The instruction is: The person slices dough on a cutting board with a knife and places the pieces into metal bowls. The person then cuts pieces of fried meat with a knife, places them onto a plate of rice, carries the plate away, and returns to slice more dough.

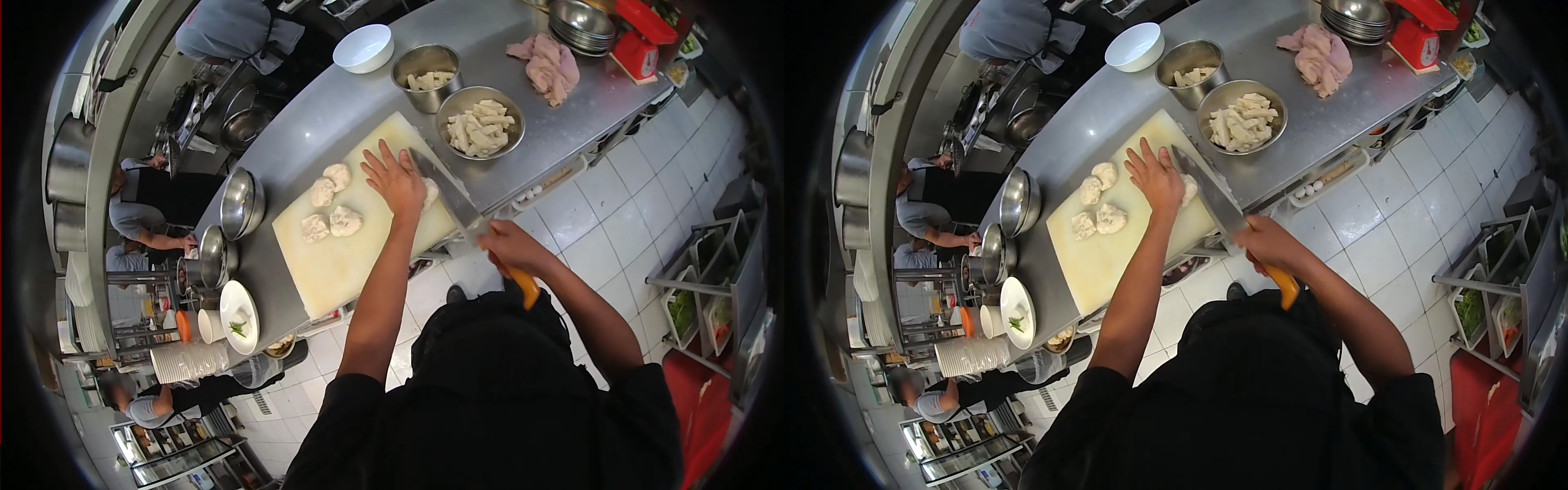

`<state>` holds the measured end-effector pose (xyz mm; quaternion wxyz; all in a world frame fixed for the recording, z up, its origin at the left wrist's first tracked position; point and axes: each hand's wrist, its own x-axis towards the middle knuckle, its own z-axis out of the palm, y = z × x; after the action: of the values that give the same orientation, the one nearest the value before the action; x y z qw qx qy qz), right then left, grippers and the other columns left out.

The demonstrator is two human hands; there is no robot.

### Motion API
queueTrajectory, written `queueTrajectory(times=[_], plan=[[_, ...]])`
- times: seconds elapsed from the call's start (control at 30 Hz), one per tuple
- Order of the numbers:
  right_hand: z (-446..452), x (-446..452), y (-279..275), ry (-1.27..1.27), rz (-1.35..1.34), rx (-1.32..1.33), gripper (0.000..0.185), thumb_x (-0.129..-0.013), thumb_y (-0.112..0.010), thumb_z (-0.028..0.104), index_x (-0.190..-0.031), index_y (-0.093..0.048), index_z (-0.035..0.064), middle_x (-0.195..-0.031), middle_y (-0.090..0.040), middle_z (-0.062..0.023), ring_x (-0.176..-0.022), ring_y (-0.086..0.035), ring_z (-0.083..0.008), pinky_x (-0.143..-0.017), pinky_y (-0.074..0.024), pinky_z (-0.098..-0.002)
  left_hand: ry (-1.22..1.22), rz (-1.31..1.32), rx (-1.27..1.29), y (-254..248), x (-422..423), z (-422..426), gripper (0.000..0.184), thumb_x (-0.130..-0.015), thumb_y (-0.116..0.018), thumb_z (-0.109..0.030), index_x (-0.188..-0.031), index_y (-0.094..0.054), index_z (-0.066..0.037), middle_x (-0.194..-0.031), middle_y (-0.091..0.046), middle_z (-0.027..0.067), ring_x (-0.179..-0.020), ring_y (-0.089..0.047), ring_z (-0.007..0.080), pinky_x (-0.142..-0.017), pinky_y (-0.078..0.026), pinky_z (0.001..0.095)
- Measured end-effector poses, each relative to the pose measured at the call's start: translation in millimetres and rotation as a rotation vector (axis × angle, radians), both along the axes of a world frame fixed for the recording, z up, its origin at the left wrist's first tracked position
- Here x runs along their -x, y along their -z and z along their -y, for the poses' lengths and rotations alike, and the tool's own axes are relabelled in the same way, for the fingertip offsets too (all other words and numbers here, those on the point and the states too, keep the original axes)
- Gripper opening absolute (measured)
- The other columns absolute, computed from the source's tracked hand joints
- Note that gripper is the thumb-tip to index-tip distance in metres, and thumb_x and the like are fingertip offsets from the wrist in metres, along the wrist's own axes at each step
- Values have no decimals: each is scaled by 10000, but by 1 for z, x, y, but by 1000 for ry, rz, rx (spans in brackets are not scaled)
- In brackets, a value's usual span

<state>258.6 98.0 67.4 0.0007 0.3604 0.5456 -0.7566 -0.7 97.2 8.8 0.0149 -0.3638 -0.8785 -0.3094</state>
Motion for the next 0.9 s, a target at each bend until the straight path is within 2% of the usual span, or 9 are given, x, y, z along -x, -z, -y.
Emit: queueTrajectory(times=[0.03, 0.17, 0.3, 0.4, 0.9], plan=[[3, -12, -7, -44, -3, -13, 202, -990, -546, 213, -937, -497, 24, -628, -502, -46, -421, -491, -143, -393, -412, -310, 1, -1, -2, 1, 1, 0, 606, -1079, -406, -404, -1593, -260, -119, -1646, -127, 289, -1501, -93, 543, -1182, -136, 668], [6, -39, -31, -100, 94, 86, 194, -998, -525, 209, -958, -518, 19, -617, -503, -36, -423, -494, -129, -402, -425, -294, -1, 51, 6, 1, 0, 0, 624, -1081, -370, -437, -1608, -229, -135, -1659, -81, 281, -1512, -37, 532, -1190, -66, 665], [7, -23, -17, -100, 34, 67, 201, -1003, -516, 213, -975, -522, 15, -615, -502, -24, -433, -496, -125, -414, -437, -291, 3, 146, 29, 0, 2, 0, 656, -1082, -316, -473, -1628, -166, -143, -1671, 13, 272, -1523, 66, 510, -1196, 29, 645], [9, -20, -17, -107, 44, 58, 211, -1003, -516, 224, -983, -524, 14, -616, -497, -20, -436, -496, -122, -419, -443, -292, -47, 130, 28, 1, 4, 0, 660, -1081, -286, -504, -1634, -142, -173, -1678, 32, 250, -1528, 85, 493, -1194, 17, 654], [7, -27, -26, -219, 80, 83, 230, -998, -516, 237, -1038, -535, 12, -614, -498, -22, -443, -518, -121, -423, -454, -289, -57, 179, -19, 2, 4, 1, 681, -1078, -247, -535, -1639, -106, -175, -1682, 62, 237, -1536, 110, 459, -1201, 59, 624]])
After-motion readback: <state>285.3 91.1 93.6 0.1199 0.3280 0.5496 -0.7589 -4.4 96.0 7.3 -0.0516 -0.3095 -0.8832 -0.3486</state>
